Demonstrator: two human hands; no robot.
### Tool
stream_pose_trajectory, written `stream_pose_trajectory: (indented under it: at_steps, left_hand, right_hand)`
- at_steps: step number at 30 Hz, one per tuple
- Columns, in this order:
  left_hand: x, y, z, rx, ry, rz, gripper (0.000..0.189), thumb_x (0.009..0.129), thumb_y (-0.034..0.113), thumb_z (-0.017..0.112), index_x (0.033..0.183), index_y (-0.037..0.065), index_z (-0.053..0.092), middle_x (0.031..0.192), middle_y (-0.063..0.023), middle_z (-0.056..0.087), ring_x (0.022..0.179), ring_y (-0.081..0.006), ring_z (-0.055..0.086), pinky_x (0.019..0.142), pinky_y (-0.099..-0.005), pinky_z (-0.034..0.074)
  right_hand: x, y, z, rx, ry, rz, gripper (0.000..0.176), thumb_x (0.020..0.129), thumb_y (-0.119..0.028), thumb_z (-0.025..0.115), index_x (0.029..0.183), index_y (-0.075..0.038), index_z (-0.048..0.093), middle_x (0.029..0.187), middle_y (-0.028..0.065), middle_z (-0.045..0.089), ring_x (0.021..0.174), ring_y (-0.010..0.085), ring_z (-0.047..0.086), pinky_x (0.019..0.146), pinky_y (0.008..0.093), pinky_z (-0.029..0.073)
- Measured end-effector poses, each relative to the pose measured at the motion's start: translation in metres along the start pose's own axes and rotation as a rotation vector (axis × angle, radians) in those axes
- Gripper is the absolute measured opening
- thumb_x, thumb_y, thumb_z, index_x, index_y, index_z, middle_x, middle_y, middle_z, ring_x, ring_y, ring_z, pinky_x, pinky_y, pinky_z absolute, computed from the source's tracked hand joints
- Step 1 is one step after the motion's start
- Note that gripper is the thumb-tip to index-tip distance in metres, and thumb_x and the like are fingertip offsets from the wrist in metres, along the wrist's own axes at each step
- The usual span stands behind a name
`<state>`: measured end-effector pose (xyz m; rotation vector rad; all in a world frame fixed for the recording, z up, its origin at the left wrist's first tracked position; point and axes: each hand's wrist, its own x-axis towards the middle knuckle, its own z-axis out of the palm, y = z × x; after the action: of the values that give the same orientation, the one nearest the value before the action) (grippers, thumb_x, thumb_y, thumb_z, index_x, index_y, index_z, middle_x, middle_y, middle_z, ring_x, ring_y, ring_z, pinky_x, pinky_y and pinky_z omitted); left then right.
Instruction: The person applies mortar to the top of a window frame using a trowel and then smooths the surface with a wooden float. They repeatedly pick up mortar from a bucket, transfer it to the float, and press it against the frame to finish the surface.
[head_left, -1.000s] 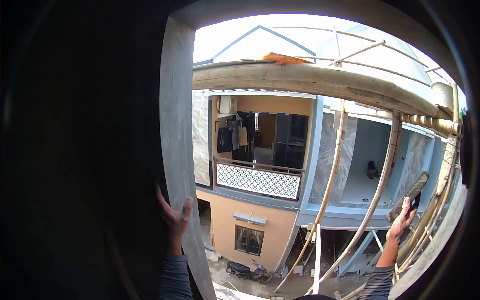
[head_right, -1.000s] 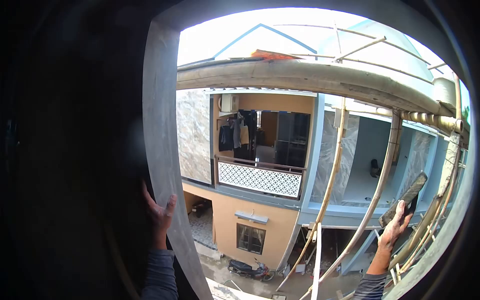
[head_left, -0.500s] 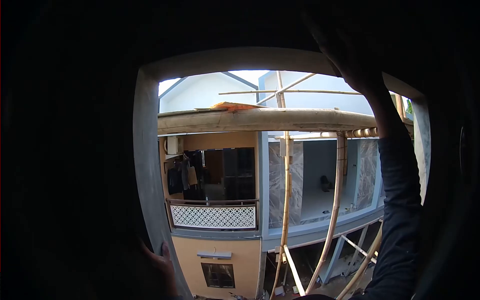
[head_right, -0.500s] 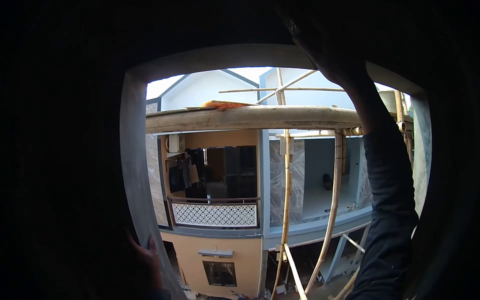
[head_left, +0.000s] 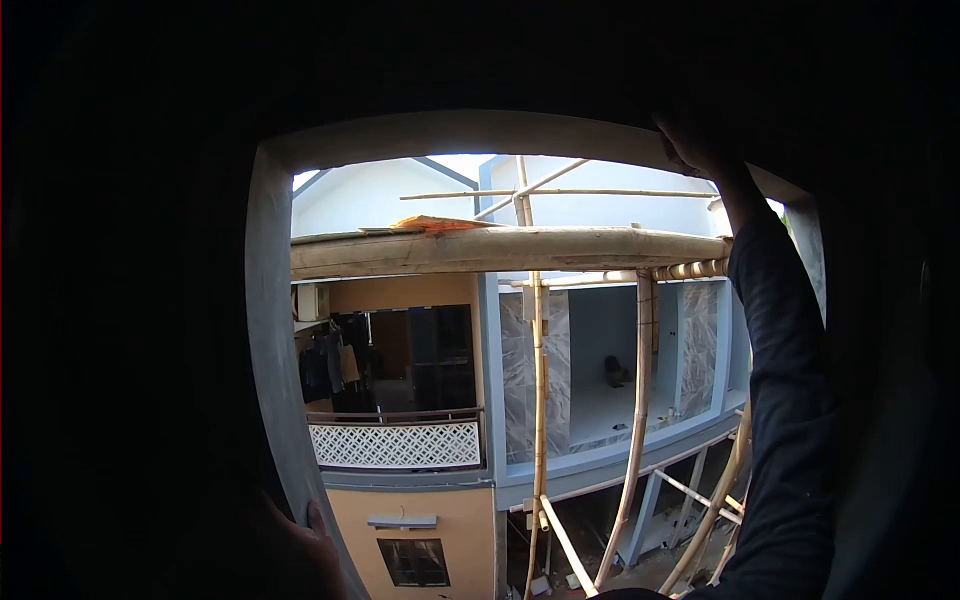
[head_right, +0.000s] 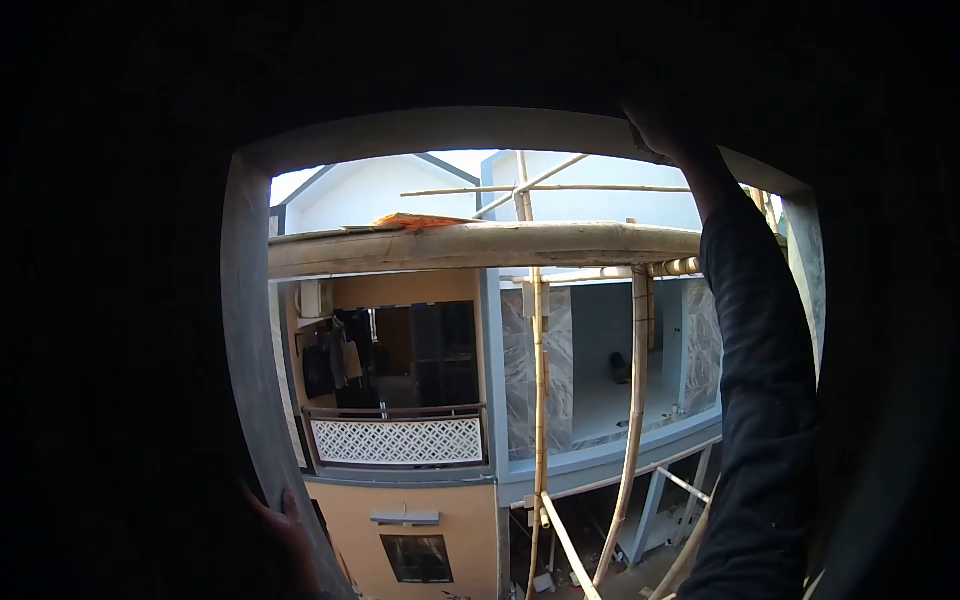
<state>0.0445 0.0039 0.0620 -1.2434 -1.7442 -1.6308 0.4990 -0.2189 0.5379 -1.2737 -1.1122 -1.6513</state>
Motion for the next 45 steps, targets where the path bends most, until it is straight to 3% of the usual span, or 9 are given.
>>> stream_pose_trajectory:
  at_steps: [12, 14, 17, 20, 29, 32, 36, 40, 45]
  left_hand:
    - [-0.007, -0.015, 0.014, -0.024, 0.038, 0.02, 0.082, 0.08, 0.019, 0.074, 0.147, 0.006, 0.027, 0.149, -0.0213, 0.03, 0.138, -0.0376, 0.031, 0.113, -0.0489, 0.026]
    - [-0.002, -0.021, 0.019, 0.132, 0.202, 0.112, 0.08, 0.079, 0.05, 0.071, 0.14, 0.007, 0.043, 0.133, -0.0287, 0.046, 0.118, -0.0431, 0.05, 0.099, -0.0538, 0.041]
    - [0.003, -0.022, 0.016, -0.122, 0.311, 0.227, 0.083, 0.074, 0.045, 0.077, 0.14, 0.008, 0.044, 0.131, -0.0305, 0.046, 0.119, -0.0482, 0.046, 0.099, -0.0597, 0.036]
    - [0.0, -0.025, 0.027, -0.163, 0.251, 0.155, 0.079, 0.077, 0.043, 0.075, 0.14, 0.008, 0.044, 0.131, -0.0305, 0.046, 0.119, -0.0483, 0.047, 0.098, -0.0596, 0.037]
    - [-0.002, -0.015, 0.009, -0.016, 0.207, 0.114, 0.078, 0.078, 0.043, 0.073, 0.142, 0.011, 0.042, 0.134, -0.0293, 0.044, 0.119, -0.0501, 0.045, 0.098, -0.063, 0.034]
    - [-0.003, -0.029, 0.03, 0.06, 0.219, 0.131, 0.08, 0.079, 0.033, 0.074, 0.144, 0.009, 0.035, 0.142, -0.0262, 0.037, 0.128, -0.0452, 0.038, 0.104, -0.0569, 0.031]
    - [0.001, -0.019, 0.01, 0.002, 0.349, 0.25, 0.084, 0.074, 0.049, 0.075, 0.14, 0.009, 0.044, 0.134, -0.0286, 0.044, 0.12, -0.0475, 0.046, 0.098, -0.0608, 0.037]
    - [0.002, -0.027, 0.028, -0.112, 0.379, 0.263, 0.084, 0.074, 0.051, 0.075, 0.138, 0.006, 0.045, 0.132, -0.0282, 0.047, 0.119, -0.0455, 0.048, 0.099, -0.0596, 0.037]
    - [0.001, -0.028, 0.028, -0.107, 0.37, 0.262, 0.083, 0.075, 0.051, 0.075, 0.138, 0.007, 0.046, 0.133, -0.0282, 0.045, 0.12, -0.0465, 0.046, 0.099, -0.0603, 0.036]
  right_hand:
    - [-0.026, -0.116, -0.009, -0.261, 0.449, -0.391, 0.042, 0.093, -0.041, 0.056, 0.129, -0.02, 0.055, 0.102, 0.012, 0.065, 0.088, 0.0282, 0.066, 0.077, 0.0442, 0.054]
    - [-0.036, -0.088, -0.002, -0.382, 0.503, -0.311, 0.038, 0.092, -0.041, 0.058, 0.124, -0.021, 0.059, 0.1, 0.01, 0.065, 0.086, 0.0279, 0.066, 0.074, 0.0438, 0.055]
    - [-0.039, -0.01, -0.046, -0.056, -0.191, 0.364, 0.045, 0.092, -0.048, 0.051, 0.124, -0.016, 0.057, 0.104, 0.0099, 0.066, 0.092, 0.0263, 0.066, 0.077, 0.0431, 0.055]
    - [-0.046, 0.121, -0.02, -0.725, 0.184, 0.224, 0.052, 0.092, -0.049, 0.051, 0.132, -0.015, 0.051, 0.118, 0.0133, 0.061, 0.102, 0.0303, 0.063, 0.086, 0.0452, 0.051]
    - [-0.03, -0.097, 0.009, -0.187, 0.494, -0.278, 0.052, 0.092, -0.036, 0.059, 0.141, -0.029, 0.043, 0.126, 0.0091, 0.055, 0.103, 0.0294, 0.061, 0.075, 0.0432, 0.056]
    - [-0.051, -0.112, -0.014, -0.164, 0.198, -0.049, 0.053, 0.092, -0.039, 0.058, 0.142, -0.03, 0.041, 0.129, 0.0084, 0.054, 0.108, 0.032, 0.058, 0.076, 0.0438, 0.056]
    - [-0.054, 0.025, -0.035, -0.148, -0.008, 0.301, 0.057, 0.092, -0.06, 0.042, 0.136, -0.025, 0.05, 0.101, 0.0109, 0.068, 0.091, 0.0229, 0.068, 0.079, 0.041, 0.053]
    - [-0.062, 0.198, -0.056, -0.251, -0.131, 0.355, 0.053, 0.093, -0.049, 0.046, 0.14, -0.025, 0.043, 0.136, 0.011, 0.05, 0.12, 0.0308, 0.053, 0.094, 0.0489, 0.046]
    - [-0.06, 0.144, -0.049, -0.28, 0.112, 0.298, 0.053, 0.092, -0.046, 0.052, 0.136, -0.017, 0.048, 0.127, 0.0133, 0.057, 0.115, 0.0308, 0.057, 0.094, 0.0459, 0.047]
